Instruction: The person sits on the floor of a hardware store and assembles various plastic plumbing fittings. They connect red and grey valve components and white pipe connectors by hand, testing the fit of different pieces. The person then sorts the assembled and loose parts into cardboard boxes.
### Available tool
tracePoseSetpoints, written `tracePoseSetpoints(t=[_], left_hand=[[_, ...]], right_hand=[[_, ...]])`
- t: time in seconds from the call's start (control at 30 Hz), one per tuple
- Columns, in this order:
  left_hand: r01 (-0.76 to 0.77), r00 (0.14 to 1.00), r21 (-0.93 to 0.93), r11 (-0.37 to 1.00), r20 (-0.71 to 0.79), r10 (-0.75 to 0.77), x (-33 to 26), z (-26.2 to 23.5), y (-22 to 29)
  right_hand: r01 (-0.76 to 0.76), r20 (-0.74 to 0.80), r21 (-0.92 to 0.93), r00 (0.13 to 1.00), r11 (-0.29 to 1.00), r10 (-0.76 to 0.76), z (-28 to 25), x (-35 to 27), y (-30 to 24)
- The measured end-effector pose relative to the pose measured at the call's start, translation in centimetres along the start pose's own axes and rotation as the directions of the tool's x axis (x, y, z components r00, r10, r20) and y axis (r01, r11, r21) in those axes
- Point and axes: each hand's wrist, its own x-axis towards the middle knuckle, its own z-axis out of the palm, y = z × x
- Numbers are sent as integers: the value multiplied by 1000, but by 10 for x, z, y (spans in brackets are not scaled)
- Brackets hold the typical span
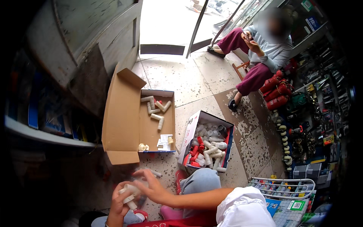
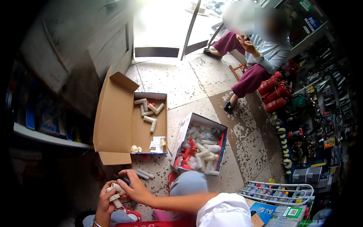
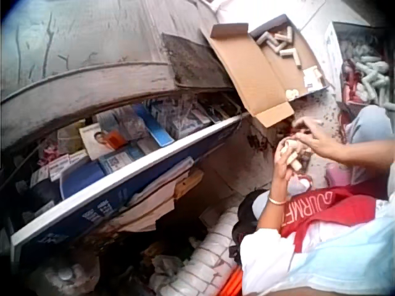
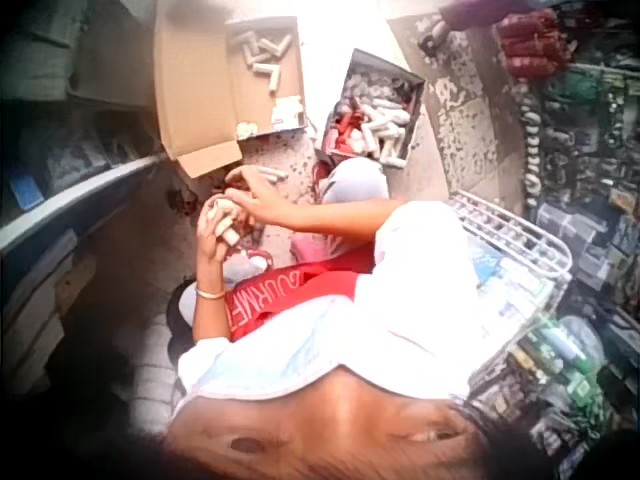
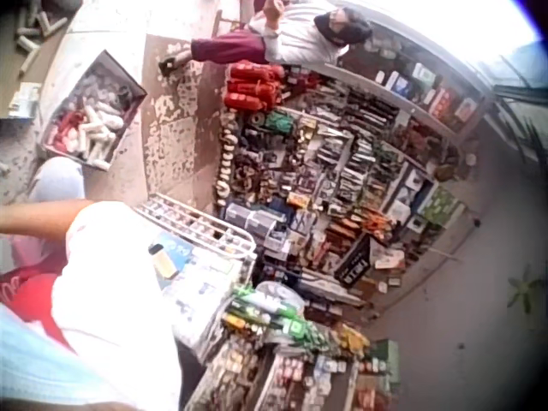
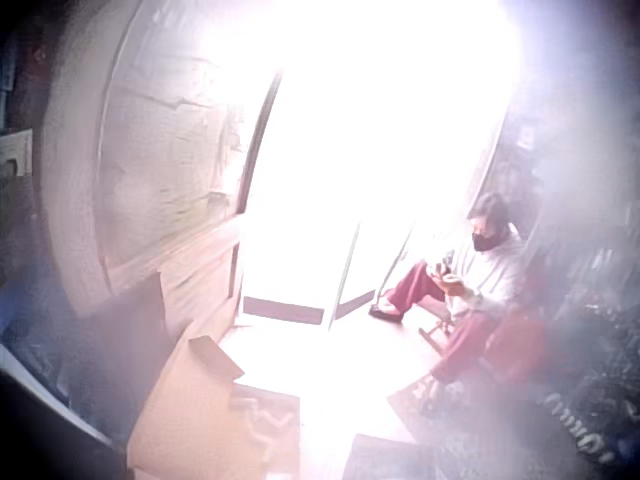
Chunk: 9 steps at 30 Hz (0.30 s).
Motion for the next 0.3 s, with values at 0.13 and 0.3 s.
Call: tracePoseSetpoints(t=[0.13, 0.3], left_hand=[[-39, 997, -21, 999, -64, 38, 50, -15, 7], [27, 987, 283, 959, -160, 20, 38, -91, -67]], right_hand=[[-144, -34, 127, 988, 981, 150, 16, 18, -15], [-211, -275, -38, 942, 977, 193, 32, -1, 25]])
